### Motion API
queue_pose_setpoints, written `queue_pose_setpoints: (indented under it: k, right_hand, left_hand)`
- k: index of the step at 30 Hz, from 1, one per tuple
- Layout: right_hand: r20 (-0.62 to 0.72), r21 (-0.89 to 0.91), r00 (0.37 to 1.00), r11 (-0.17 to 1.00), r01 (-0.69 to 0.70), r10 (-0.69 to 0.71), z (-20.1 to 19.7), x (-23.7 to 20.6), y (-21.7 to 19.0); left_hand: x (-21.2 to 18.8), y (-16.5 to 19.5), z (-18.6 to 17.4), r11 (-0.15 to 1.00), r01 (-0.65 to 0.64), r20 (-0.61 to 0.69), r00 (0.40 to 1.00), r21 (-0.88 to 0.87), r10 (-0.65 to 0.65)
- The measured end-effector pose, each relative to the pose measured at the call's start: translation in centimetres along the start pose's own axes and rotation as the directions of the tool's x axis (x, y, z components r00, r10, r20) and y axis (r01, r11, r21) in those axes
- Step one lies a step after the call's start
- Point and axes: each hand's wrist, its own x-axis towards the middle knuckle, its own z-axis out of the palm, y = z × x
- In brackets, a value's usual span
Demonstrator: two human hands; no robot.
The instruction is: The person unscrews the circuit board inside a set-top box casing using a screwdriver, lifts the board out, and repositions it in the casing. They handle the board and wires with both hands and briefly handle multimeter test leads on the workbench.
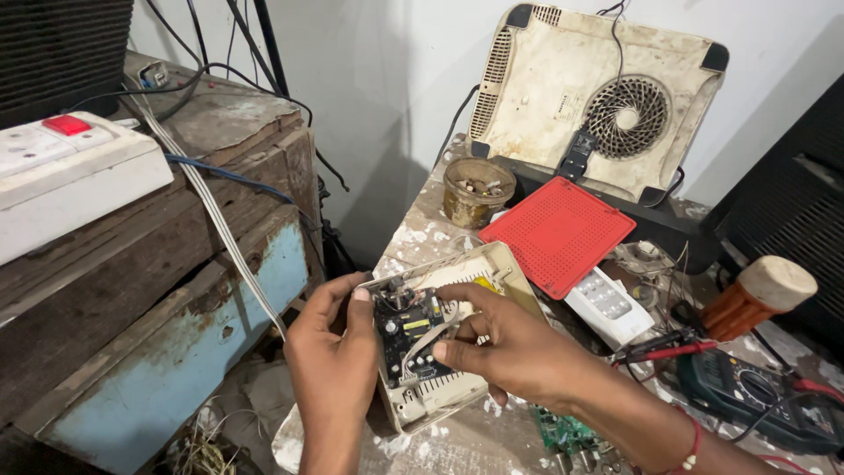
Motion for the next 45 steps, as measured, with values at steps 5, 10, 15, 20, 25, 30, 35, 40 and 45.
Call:
queue_pose_setpoints:
  k: [5,10,15,20,25,30,35,40,45]
  right_hand:
    - [0.090,-0.105,0.995,0.993,0.046,-0.036,-1.0,0.9,0.4]
    - [0.161,-0.114,0.986,0.991,0.072,-0.053,-2.3,1.1,-0.3]
    - [0.101,-0.159,0.995,0.987,0.008,0.008,-2.5,0.5,-1.5]
    - [0.037,0.050,0.998,0.997,-0.052,0.051,-2.6,1.4,-1.6]
    - [-0.010,0.120,0.996,0.989,-0.089,0.091,-2.5,2.3,-1.0]
    - [0.000,0.106,0.999,0.993,-0.049,0.049,-2.6,1.8,-0.7]
    - [-0.007,0.026,1.000,1.000,-0.008,0.008,-1.7,1.4,-0.6]
    - [-0.035,0.017,0.998,0.999,-0.049,0.049,-1.5,1.1,-0.5]
    - [-0.028,0.033,0.999,0.999,-0.037,0.038,-1.6,1.1,-0.7]
  left_hand:
    - [0.0,-0.2,0.1,1.000,0.014,0.011,1.000,-0.003,-0.014]
    - [0.1,-0.4,0.2,1.000,0.006,0.020,1.000,-0.027,-0.005]
    - [0.2,-0.6,0.2,0.999,0.031,0.031,0.999,-0.035,-0.030]
    - [0.2,-0.5,0.1,0.991,-0.104,0.038,0.994,0.078,0.101]
    - [-0.4,0.5,-0.4,0.954,-0.015,0.069,0.998,0.299,-0.006]
    - [-1.0,1.6,-0.8,0.703,-0.474,0.127,0.864,0.530,0.487]
    - [-0.8,2.1,-0.8,0.713,-0.421,0.187,0.903,0.561,0.386]
    - [-0.8,2.7,-0.8,0.701,-0.447,0.207,0.891,0.557,0.404]
    - [-0.7,3.2,-0.6,0.696,-0.363,0.195,0.930,0.620,0.311]
